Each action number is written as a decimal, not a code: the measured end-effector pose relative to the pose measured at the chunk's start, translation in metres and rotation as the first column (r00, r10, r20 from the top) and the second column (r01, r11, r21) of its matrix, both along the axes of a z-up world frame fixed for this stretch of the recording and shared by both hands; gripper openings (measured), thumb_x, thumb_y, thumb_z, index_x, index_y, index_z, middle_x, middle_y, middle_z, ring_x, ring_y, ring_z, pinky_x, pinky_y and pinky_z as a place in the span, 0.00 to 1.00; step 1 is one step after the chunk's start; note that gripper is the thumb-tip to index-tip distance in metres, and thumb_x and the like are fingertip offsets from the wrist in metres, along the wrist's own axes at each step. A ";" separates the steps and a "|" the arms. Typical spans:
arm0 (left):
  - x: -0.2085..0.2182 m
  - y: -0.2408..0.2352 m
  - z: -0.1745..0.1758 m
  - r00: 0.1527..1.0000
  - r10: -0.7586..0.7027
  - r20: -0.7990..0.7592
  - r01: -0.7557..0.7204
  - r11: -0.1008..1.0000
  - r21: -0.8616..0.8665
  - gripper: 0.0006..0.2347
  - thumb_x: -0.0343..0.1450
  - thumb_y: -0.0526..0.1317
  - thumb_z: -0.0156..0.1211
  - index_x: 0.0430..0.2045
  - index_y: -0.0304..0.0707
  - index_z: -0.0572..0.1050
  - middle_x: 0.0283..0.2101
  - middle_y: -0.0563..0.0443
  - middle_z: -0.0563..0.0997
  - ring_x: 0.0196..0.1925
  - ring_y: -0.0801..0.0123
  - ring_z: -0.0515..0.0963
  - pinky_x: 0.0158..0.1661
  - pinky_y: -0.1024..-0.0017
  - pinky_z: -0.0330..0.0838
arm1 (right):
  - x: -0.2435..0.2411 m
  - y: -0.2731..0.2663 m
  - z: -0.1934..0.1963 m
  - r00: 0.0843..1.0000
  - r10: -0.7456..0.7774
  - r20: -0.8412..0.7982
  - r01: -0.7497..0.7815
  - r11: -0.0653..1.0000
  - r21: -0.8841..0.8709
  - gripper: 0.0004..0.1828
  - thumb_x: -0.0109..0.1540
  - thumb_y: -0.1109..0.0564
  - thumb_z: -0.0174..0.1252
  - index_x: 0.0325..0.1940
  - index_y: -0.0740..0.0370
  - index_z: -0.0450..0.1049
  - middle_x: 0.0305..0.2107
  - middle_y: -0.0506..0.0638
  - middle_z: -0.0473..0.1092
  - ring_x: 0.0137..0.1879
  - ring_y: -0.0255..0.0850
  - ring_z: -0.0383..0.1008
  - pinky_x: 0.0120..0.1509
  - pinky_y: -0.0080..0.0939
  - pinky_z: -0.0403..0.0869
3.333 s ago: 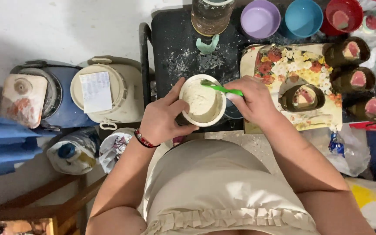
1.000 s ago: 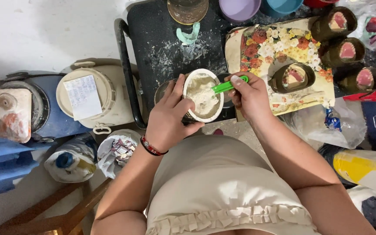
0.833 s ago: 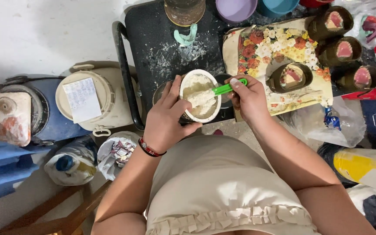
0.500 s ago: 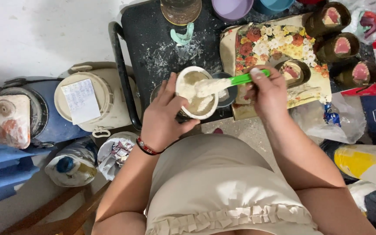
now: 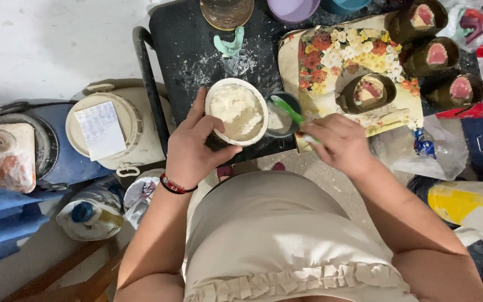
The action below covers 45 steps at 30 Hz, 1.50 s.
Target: The person scoops a white powder from a large bag into a small container using their hand. They then add water from a purple bowl and mix the ingredients with a green spatula to form a dough-like mixture.
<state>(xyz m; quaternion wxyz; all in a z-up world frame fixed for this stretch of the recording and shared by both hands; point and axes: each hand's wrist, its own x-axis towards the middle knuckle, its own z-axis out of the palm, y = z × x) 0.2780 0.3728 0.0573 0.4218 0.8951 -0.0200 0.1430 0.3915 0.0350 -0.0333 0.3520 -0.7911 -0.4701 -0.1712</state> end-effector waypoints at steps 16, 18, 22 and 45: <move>-0.007 -0.030 -0.010 0.998 -0.007 0.056 -0.007 0.970 0.245 0.20 0.57 0.45 0.85 0.34 0.44 0.77 0.72 0.32 0.65 0.65 0.25 0.71 0.54 0.48 0.79 | 0.009 0.093 0.016 0.462 0.119 -0.879 0.209 0.948 0.239 0.07 0.67 0.66 0.58 0.48 0.71 0.79 0.23 0.54 0.72 0.32 0.36 0.72 0.35 0.33 0.70; -0.007 -0.032 -0.009 0.998 -0.025 0.051 0.011 0.962 0.271 0.21 0.57 0.45 0.85 0.34 0.42 0.76 0.72 0.30 0.65 0.65 0.23 0.71 0.53 0.46 0.79 | 0.008 0.095 0.017 0.246 0.115 -0.962 0.377 0.903 0.205 0.08 0.67 0.62 0.57 0.46 0.70 0.78 0.23 0.53 0.72 0.28 0.35 0.75 0.26 0.25 0.67; -0.008 -0.032 -0.007 0.997 -0.032 0.073 0.011 0.962 0.273 0.20 0.57 0.44 0.85 0.33 0.43 0.76 0.72 0.30 0.65 0.65 0.23 0.71 0.52 0.49 0.80 | 0.002 0.101 0.040 0.144 0.233 -0.962 0.494 0.825 0.274 0.09 0.68 0.62 0.55 0.46 0.72 0.75 0.20 0.50 0.64 0.22 0.31 0.66 0.19 0.26 0.60; -0.011 0.003 -0.010 0.997 0.059 0.040 -0.060 0.998 0.011 0.16 0.60 0.42 0.83 0.32 0.40 0.78 0.72 0.29 0.65 0.65 0.26 0.71 0.60 0.51 0.75 | 0.014 0.025 0.048 0.518 -0.178 -0.837 0.586 0.787 0.195 0.06 0.70 0.63 0.58 0.50 0.62 0.80 0.23 0.50 0.71 0.27 0.28 0.68 0.30 0.22 0.65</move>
